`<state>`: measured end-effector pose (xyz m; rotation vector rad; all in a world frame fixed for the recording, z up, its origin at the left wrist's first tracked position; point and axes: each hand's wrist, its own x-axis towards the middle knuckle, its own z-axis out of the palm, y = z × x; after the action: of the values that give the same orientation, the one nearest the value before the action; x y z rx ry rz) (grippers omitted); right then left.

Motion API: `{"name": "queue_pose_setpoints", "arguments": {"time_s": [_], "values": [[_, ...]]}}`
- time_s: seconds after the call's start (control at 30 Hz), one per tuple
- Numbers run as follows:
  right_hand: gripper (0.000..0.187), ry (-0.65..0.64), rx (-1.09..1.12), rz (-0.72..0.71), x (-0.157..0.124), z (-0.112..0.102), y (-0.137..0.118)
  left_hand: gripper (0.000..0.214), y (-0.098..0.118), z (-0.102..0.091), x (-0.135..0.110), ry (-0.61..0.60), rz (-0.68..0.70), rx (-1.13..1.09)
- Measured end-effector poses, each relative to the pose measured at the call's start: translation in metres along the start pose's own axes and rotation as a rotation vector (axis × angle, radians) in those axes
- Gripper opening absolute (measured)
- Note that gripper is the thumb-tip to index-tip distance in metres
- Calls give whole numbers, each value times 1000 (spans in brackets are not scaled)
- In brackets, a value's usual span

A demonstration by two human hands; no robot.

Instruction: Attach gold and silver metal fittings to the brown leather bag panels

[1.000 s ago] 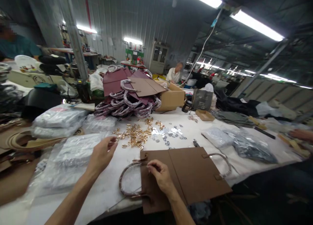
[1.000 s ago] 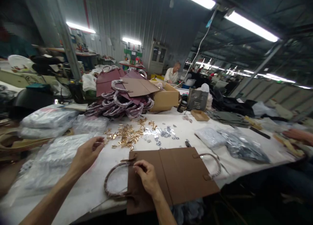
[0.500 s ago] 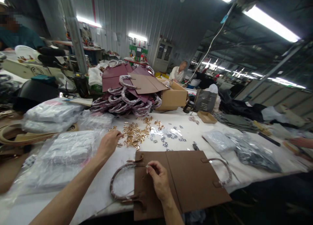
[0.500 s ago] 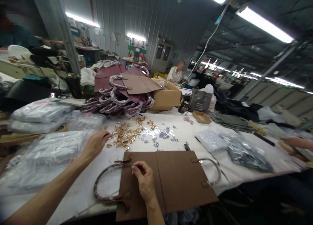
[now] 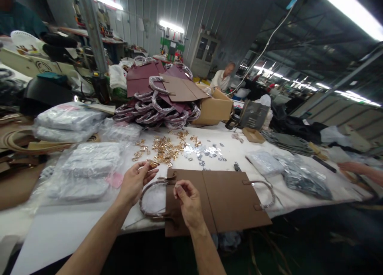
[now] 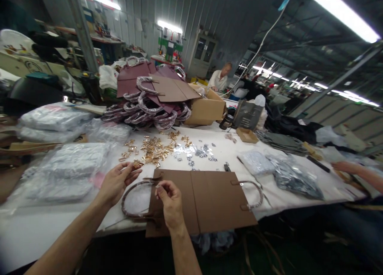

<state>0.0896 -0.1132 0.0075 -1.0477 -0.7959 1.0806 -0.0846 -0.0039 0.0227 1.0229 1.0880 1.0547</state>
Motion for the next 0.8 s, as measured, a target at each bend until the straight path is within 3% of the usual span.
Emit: {"name": "queue_pose_setpoints", "arguments": {"time_s": [0.23, 0.4, 0.63, 0.8], "values": [[25, 36, 104, 90, -12, -1, 4, 14, 27, -22, 51, 12, -49, 146], [26, 70, 210, 145, -14, -4, 5, 12, 47, -22, 76, -47, -99, 111], [28, 105, 271, 147, -9, -6, 8, 17, 61, -11, 82, -110, -232, -130], [27, 116, 262, 114, -7, -7, 4, 14, 67, 2, 58, -199, -271, -325]]}}
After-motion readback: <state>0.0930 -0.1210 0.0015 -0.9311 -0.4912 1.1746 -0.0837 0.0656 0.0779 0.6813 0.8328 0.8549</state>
